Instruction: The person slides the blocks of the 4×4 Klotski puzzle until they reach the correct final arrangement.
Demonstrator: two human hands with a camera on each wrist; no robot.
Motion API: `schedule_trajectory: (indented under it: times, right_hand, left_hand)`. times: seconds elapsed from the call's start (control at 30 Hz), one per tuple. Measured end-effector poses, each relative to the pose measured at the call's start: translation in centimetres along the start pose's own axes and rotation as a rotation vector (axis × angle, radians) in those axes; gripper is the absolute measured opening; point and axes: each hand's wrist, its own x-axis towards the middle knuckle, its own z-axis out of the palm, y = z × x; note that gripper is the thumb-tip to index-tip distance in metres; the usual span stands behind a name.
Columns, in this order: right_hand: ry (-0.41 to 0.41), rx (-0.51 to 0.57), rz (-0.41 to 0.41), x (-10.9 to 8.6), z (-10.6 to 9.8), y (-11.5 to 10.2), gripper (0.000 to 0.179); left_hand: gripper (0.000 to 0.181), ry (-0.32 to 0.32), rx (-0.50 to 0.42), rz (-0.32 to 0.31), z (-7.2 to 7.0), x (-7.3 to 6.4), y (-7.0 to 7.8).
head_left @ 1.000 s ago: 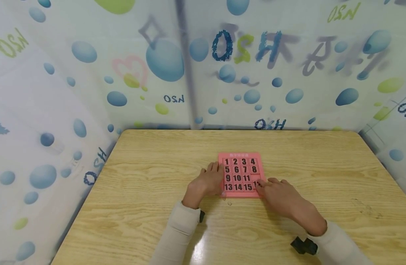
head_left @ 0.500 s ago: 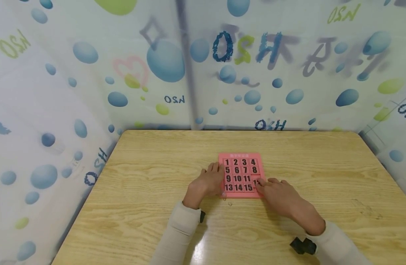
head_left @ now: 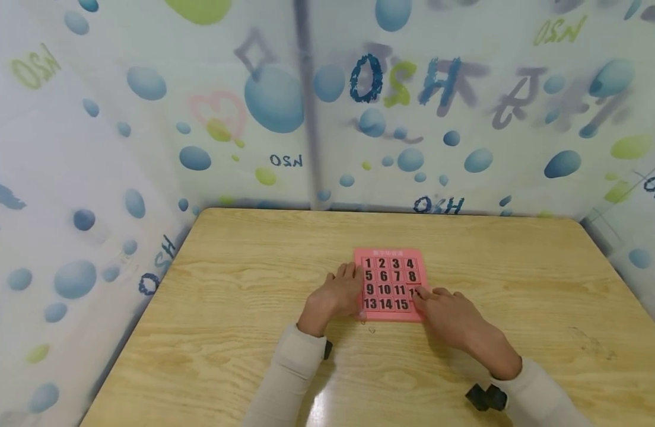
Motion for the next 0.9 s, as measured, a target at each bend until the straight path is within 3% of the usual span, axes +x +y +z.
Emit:
schedule_trajectory:
  times: [0.2,0.63,0.8,0.9]
  right_hand:
    - [0.041,-0.008,0.013,0.2,0.4,0.3,0.038]
    - [0.114,-0.011,-0.019,0.4,0.5,0.6,0.038]
    - [0.214,0.046,-0.035,0.2,0.6,1.4,0.043]
    - [0.28,0.076,-0.003,0.0,0.4,3.1,0.05]
  left_hand:
    - [0.106,0.009,0.024,0.001,0.0,0.1,0.4]
    - [0.106,0.004,-0.015,-0.005,0.0,-0.3,0.1]
    - [0.104,0.011,-0.024,0.003,-0.1,-0.8,-0.3]
    - [0.097,0.078,-0.061,0.008,-0.6,-1.2,-1.0]
